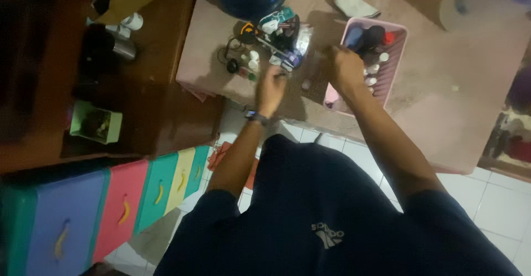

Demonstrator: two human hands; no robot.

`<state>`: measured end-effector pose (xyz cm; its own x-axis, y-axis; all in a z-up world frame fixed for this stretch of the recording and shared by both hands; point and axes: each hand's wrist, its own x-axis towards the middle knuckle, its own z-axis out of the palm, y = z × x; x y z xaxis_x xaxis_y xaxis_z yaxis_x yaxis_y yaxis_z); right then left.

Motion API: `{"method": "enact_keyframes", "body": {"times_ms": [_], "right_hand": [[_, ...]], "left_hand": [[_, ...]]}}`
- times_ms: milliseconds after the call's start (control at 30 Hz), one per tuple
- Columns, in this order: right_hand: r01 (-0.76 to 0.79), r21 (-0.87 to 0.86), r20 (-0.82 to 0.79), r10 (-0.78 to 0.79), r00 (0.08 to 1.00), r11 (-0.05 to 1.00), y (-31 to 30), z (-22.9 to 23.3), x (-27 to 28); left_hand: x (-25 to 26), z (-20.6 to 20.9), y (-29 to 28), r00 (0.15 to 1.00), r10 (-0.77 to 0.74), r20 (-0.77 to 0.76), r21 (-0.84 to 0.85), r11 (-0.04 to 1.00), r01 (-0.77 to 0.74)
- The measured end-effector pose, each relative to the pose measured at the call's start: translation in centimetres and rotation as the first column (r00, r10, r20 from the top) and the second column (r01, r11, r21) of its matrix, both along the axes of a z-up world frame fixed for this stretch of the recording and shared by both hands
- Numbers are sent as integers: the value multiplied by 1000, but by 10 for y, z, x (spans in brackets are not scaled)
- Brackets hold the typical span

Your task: The person sorts various small items, including bottles, boxes, and miscellaneous objects, from a cluttered table into a pink plastic basket. The person handles items one by one, picking them up and placing them into the basket.

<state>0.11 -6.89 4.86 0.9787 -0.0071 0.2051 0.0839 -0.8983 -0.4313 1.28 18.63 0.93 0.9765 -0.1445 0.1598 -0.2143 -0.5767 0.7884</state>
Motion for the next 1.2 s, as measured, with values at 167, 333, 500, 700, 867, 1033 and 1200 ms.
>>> {"method": "enact_keyframes", "body": {"times_ms": [167,333,500,700,867,1033,1200], "right_hand": [[-108,-24,-367,92,926,994,66,1,28],[-265,48,-298,267,916,963,162,-8,36],[-247,-34,-501,197,843,969,221,-53,56],[-71,-118,-349,25,937,990,229,-114,58],[40,222,-370,47,928,974,210,-90,40],[240,378,-215,-167,962,894,164,-24,5],[468,519,-128,-476,870,715,97,25,-40]], "left_hand": [[37,-5,99,990,139,-24,349,929,-122],[63,-37,146,999,-39,34,330,944,26],[88,-68,147,975,-156,-159,397,894,207],[107,-86,151,936,-343,-79,412,844,344],[106,-73,161,905,-415,-90,281,862,423],[101,-25,134,848,-527,-56,-10,850,527],[98,29,67,770,-638,10,-111,764,635]]}}
